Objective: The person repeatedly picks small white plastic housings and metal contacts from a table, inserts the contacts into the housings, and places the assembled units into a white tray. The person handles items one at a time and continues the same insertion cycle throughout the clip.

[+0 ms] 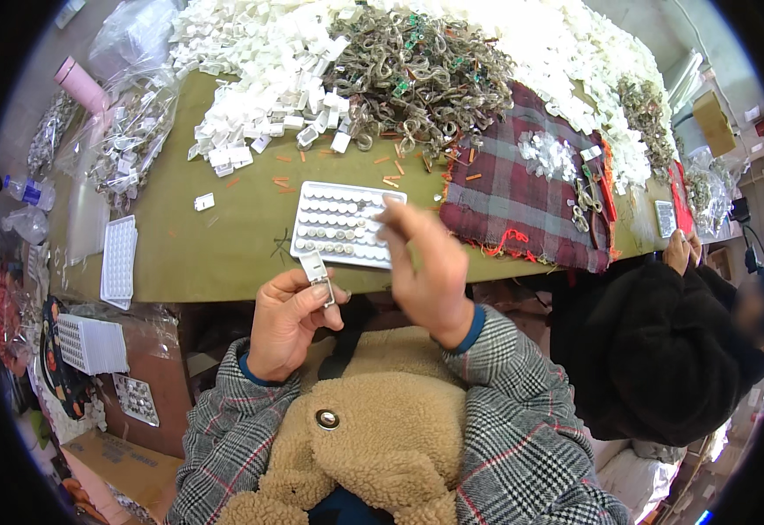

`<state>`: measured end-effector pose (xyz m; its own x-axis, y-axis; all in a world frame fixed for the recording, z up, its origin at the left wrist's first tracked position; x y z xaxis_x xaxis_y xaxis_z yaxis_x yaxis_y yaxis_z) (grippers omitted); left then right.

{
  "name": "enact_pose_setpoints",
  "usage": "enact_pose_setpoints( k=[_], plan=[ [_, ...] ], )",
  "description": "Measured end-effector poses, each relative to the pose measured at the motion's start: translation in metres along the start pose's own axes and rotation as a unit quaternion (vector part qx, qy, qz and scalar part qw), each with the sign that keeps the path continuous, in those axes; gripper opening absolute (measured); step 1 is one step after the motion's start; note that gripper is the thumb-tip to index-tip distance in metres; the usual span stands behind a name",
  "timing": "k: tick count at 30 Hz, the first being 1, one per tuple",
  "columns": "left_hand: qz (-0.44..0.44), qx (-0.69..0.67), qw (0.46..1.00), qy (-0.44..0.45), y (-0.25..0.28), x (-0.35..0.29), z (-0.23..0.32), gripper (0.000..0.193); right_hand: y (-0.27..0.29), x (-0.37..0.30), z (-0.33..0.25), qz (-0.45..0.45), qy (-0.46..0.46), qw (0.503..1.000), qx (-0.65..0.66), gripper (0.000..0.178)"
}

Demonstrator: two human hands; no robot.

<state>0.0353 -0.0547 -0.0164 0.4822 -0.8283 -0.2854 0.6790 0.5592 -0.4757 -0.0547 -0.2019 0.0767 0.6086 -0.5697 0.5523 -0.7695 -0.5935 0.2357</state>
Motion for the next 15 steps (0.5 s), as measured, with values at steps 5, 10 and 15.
enact_pose_setpoints(
  k=[5,10,15],
  plan=[
    [-0.035,0.059,0.996,0.053,-0.004,0.010,-0.009,0.018,-0.017,0.028,0.039,-0.079,0.006,0.993,-0.088,0.026],
    [-0.045,0.057,0.995,0.062,-0.006,0.015,-0.013,0.019,-0.028,0.024,0.047,-0.110,0.047,0.985,-0.125,0.028],
    [-0.041,0.043,0.997,0.055,-0.005,0.017,-0.012,0.024,-0.029,0.029,0.042,-0.138,0.024,0.981,-0.132,0.028]
  ],
)
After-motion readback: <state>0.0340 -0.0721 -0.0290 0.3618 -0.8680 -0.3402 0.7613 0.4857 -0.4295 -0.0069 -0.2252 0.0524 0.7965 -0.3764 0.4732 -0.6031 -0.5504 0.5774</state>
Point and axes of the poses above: each hand's wrist, its own x-axis towards the middle knuckle, its own y-axis out of the back of the hand, z = x × y, the point moved 9 cm from there along x, towards the middle knuckle, and after that the axes turned 13 degrees about x, right-handed, at the moved point
